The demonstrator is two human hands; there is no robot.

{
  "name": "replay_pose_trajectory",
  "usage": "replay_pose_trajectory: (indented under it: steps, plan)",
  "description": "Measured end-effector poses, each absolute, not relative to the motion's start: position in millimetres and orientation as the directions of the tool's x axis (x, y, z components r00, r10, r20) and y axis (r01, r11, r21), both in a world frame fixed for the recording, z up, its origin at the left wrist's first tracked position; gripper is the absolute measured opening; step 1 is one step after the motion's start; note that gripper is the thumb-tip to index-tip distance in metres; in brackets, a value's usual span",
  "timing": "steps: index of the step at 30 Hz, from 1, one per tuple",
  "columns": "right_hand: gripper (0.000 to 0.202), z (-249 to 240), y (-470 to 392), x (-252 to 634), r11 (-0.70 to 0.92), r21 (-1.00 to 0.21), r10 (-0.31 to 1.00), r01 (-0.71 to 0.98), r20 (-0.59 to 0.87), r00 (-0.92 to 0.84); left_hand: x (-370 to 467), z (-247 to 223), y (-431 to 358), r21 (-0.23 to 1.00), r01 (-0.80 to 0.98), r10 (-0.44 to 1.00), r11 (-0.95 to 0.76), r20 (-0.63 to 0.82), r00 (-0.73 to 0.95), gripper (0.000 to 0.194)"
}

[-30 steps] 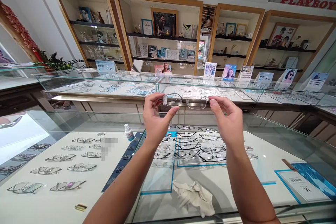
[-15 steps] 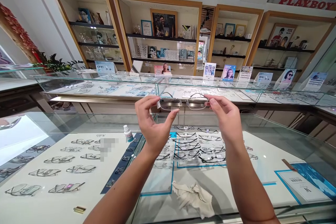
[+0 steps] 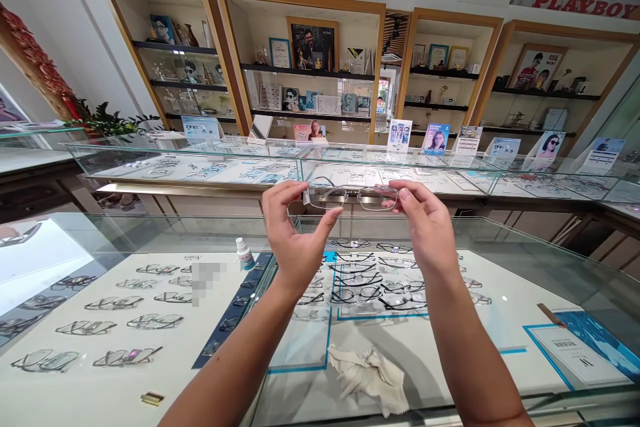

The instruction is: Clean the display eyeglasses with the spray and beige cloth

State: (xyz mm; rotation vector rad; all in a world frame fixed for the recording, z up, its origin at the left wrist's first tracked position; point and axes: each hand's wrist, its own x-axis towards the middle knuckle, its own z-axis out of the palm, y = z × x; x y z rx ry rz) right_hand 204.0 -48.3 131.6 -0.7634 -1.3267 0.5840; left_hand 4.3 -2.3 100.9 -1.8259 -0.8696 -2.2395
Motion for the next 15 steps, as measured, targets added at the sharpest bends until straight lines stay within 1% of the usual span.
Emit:
replay_pose_trajectory:
  steps: [6, 11, 13, 15]
  plan:
    - [0.031, 128.6, -48.1, 200.5, 0.635, -0.768, 0.750, 0.083, 0.639, 0.170, 5.3, 100.1, 0.0, 0.361, 0.413, 0.276, -0.836, 0.927, -0.253, 0.052]
    - [0.026, 128.8, -45.8, 203.9, 0.636, -0.769, 0.753, 0.070, 0.638, 0.163, 2.3, 101.8, 0.8, 0.349, 0.389, 0.282, -0.853, 0.934, -0.219, 0.053]
    - [0.023, 130.8, -47.8, 205.6, 0.663, -0.734, 0.709, 0.148, 0.679, 0.189, 0.3, 103.4, 0.3, 0.348, 0.407, 0.291, -0.844, 0.936, -0.196, 0.053]
    - [0.020, 133.4, -51.6, 206.5, 0.696, -0.658, 0.629, 0.289, 0.752, 0.197, -1.6, 105.3, -0.7, 0.321, 0.436, 0.285, -0.841, 0.947, -0.147, 0.053]
